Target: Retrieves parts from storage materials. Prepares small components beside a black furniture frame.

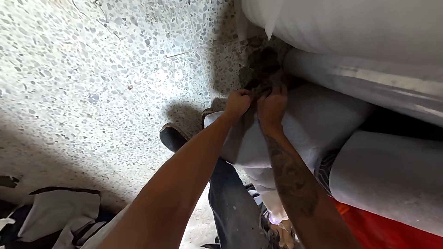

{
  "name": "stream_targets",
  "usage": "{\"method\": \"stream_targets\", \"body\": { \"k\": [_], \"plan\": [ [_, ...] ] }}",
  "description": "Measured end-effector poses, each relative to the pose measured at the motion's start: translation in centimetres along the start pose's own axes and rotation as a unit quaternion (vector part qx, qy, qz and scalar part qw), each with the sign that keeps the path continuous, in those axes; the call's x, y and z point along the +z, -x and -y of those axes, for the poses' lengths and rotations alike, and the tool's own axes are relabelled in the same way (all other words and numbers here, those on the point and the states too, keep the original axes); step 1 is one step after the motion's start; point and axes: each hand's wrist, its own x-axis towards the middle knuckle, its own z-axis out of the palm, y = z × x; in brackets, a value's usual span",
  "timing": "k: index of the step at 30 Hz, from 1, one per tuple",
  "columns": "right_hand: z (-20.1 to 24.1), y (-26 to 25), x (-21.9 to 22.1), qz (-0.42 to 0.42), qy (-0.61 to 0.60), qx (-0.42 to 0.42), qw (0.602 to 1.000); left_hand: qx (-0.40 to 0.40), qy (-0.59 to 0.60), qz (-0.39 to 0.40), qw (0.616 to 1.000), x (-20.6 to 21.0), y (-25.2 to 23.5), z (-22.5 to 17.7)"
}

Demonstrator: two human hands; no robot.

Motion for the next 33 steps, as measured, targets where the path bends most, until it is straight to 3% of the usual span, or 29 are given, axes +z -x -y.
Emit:
{"method": "stream_targets", "body": {
  "k": [5, 10, 14, 18, 22, 24, 27, 29, 31, 33],
  "plan": [
    [-0.6, -1.0, 2.3, 0.06, -0.009, 0.013, 0.998, -0.015, -0.132, -0.019, 0.991, -0.1, -0.5, -0.7],
    [1.4, -4.2, 0.5, 0.151, -0.031, 0.126, 0.98, -0.042, -0.105, -0.016, 0.993, 0.3, -1.6, -1.2],
    [1.8, -4.3, -5.9, 0.03, -0.101, 0.047, 0.993, 0.077, -0.083, 0.032, 0.993, 0.4, -3.9, -3.3],
    [0.2, -0.4, -9.9, -0.065, -0.262, 0.03, 0.963, 0.18, -0.091, 0.112, 0.973, 0.9, -4.9, -7.9],
    [-1.1, 2.7, -4.4, 0.052, -0.398, 0.207, 0.892, 0.141, -0.12, 0.126, 0.975, -0.4, -5.5, -9.0],
    [-1.0, 3.5, -0.5, 0.09, -0.318, 0.264, 0.906, 0.133, -0.131, 0.06, 0.981, -2.1, -5.1, -7.4],
    [-0.7, 2.6, 3.7, 0.035, -0.135, 0.189, 0.972, 0.125, -0.257, -0.091, 0.954, -6.3, -2.4, -4.9],
    [-1.6, 0.7, 5.7, -0.002, -0.106, 0.11, 0.988, 0.089, -0.351, -0.167, 0.917, -8.7, 0.3, -2.8],
    [-2.1, -1.3, 7.0, 0.032, -0.104, 0.065, 0.992, 0.029, -0.423, -0.169, 0.89, -10.3, 2.2, 0.0],
    [-1.5, -2.4, 7.2, 0.091, -0.078, 0.09, 0.989, -0.024, -0.455, -0.15, 0.878, -11.1, 2.5, 2.6]
  ]
}}
